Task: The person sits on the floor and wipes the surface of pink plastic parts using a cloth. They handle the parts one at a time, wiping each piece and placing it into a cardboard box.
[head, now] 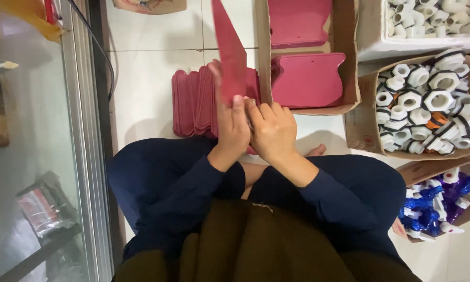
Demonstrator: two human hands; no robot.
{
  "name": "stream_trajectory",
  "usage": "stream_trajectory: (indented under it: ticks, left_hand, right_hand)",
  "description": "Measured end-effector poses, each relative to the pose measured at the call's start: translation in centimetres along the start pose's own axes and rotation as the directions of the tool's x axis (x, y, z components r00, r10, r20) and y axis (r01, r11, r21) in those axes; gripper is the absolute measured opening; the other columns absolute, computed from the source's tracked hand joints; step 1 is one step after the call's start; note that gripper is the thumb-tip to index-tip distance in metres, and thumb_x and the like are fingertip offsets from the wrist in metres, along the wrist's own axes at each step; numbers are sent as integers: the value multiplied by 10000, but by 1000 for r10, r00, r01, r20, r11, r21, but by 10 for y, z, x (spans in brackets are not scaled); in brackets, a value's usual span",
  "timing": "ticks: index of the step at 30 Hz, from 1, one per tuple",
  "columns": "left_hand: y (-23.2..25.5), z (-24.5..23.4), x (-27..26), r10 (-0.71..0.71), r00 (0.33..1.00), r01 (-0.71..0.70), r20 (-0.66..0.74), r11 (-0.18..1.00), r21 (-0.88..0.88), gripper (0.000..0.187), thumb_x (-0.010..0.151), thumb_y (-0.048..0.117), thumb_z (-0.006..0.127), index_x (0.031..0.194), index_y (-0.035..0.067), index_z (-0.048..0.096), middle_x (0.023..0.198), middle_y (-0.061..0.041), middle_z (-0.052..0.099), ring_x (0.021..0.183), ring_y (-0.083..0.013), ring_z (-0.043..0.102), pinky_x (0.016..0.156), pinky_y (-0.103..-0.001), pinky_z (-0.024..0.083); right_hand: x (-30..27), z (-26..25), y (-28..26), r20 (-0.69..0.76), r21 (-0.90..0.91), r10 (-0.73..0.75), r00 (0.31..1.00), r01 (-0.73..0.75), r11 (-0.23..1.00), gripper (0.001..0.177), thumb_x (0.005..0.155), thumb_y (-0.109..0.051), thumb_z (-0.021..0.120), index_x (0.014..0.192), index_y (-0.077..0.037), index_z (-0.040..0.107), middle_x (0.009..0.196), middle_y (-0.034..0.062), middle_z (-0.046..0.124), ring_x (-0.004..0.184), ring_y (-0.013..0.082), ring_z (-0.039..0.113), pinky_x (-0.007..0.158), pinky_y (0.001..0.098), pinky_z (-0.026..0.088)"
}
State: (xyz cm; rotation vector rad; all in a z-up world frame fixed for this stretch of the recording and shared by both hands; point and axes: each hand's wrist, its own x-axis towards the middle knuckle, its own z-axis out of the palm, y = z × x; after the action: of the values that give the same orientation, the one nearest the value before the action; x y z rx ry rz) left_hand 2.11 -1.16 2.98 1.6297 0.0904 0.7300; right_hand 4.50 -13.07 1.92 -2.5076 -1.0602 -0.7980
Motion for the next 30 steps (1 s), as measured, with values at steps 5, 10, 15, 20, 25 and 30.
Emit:
stream_trajectory:
  ticks: [5, 10, 15, 20, 25, 30]
  left_hand:
    - [7, -11, 10, 95, 958, -109, 269, 993, 37, 1048, 1023, 361, 739, 1707, 197, -36, 1741, -197, -176, 1612, -468, -131, 1303, -673, -6]
    - [22, -27, 20, 46, 992, -69, 115, 976, 209, 857, 1063, 516, 547, 1697, 147, 104, 1775, -133, 59, 1679, -345, 23, 1392, -569, 84]
    - [25, -35, 25, -133, 990, 128, 52, 988, 91, 707, 1118, 491, 504, 1668, 203, 167, 1768, -130, 104, 1674, -332, 157, 1351, -564, 289]
    - [24, -36, 30, -119, 986, 98, 116, 980, 172, 639, 1106, 374, 530, 1641, 171, 245, 1735, -147, 197, 1635, -338, 242, 1289, -555, 378]
    - [16, -40, 36, -149, 985, 135, 92, 980, 144, 617, 1098, 356, 533, 1620, 148, 278, 1712, -136, 242, 1598, -309, 294, 1268, -518, 395]
    - [13, -41, 43, -192, 978, 182, 87, 977, 109, 629, 1082, 364, 532, 1611, 131, 281, 1693, -141, 265, 1581, -315, 318, 1256, -527, 392]
  right_hand:
    - [5, -9, 14, 104, 305, 284, 953, -302, 903, 123, 925, -154, 716, 905, -37, 682, 723, 146, 546, 729, 409, 584, 598, 496, 426]
    - [25, -19, 78, 230, 537, 652, 723, -653, 534, 150, 912, -197, 652, 912, -80, 746, 829, 87, 692, 818, 196, 617, 729, 343, 460]
    - [28, 14, 144, 88, 124, 810, 579, -814, 568, 265, 892, -364, 598, 751, -155, 679, 682, 35, 691, 638, 198, 621, 588, 415, 448]
    - [37, 92, 169, 144, 158, 919, 367, -925, 345, 235, 739, -362, 585, 706, -203, 754, 602, 13, 701, 588, 188, 650, 569, 421, 471]
    - [52, 158, 176, 254, 488, 942, 218, -870, 70, 172, 757, -205, 638, 600, -139, 664, 582, -49, 590, 595, 84, 526, 546, 321, 440]
    - [64, 203, 194, 423, 769, 898, 121, -572, -286, 175, 770, -80, 666, 608, -83, 601, 548, -36, 485, 486, 108, 474, 406, 287, 346]
